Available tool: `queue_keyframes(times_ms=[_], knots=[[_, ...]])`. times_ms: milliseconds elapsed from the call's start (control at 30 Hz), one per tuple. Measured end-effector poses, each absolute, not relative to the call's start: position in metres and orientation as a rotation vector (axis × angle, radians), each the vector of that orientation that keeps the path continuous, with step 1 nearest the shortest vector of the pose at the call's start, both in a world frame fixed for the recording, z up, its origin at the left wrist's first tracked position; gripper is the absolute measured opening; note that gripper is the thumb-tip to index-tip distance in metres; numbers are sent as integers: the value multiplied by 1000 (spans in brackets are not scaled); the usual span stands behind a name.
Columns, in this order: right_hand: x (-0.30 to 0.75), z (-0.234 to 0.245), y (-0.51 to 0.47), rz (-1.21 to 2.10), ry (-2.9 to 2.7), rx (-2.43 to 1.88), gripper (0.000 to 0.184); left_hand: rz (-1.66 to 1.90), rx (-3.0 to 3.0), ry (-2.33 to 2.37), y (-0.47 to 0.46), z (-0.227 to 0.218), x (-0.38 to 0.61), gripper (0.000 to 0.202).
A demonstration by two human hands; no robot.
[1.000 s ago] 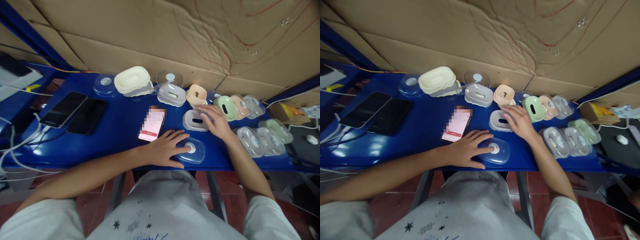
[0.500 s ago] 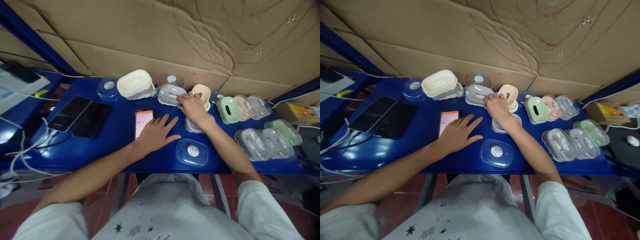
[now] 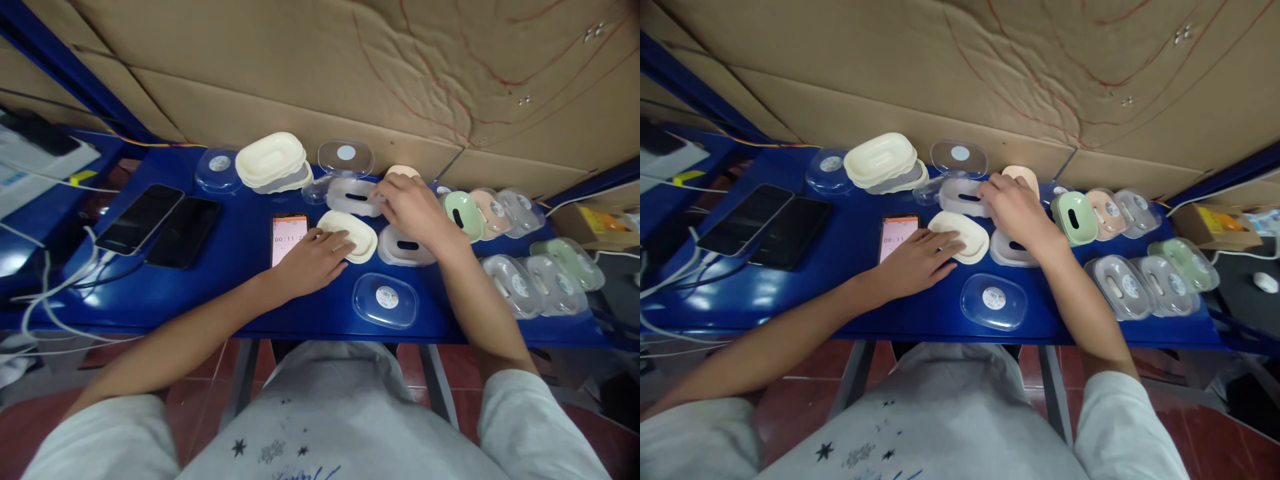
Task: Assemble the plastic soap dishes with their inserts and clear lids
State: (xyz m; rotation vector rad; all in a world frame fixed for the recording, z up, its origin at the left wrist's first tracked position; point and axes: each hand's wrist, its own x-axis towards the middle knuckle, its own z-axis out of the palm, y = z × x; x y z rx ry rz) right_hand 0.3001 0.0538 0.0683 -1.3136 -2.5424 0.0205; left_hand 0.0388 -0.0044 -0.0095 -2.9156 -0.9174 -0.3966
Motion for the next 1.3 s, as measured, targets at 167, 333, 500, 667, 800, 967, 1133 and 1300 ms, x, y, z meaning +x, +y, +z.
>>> queue_keyframes(times_ms=[167, 333, 500, 667, 800, 967, 1133, 1300], knots=[[338, 71, 0, 533, -2644, -1209, 27, -410, -2942, -717, -17, -7, 42, 29], [394, 42, -24, 688, -2586, -1324, 57, -445, -2879, -822, -17, -11, 45, 24], [375, 22, -20, 383, -2415, -1341, 39, -651, -2982, -612, -35, -5, 52, 38], [320, 14, -31, 214, -2362, -1190, 38, -542, -3131, -247, -62, -14, 60, 74], [297, 4, -37, 218, -2513, -1040, 47, -606, -3122, -158, -65, -18, 61, 54], [291, -4, -34, 41, -2553, -1099, 41, -674, -3105, -91, -61, -12, 60, 39], [308, 14, -36, 95, -2672, -1136, 39, -601, -3081, -142, -55, -9, 57, 36], [331, 29, -38, 136, -2567, -1254, 36, -545, -3140, -163, -53, -9, 57, 42]])
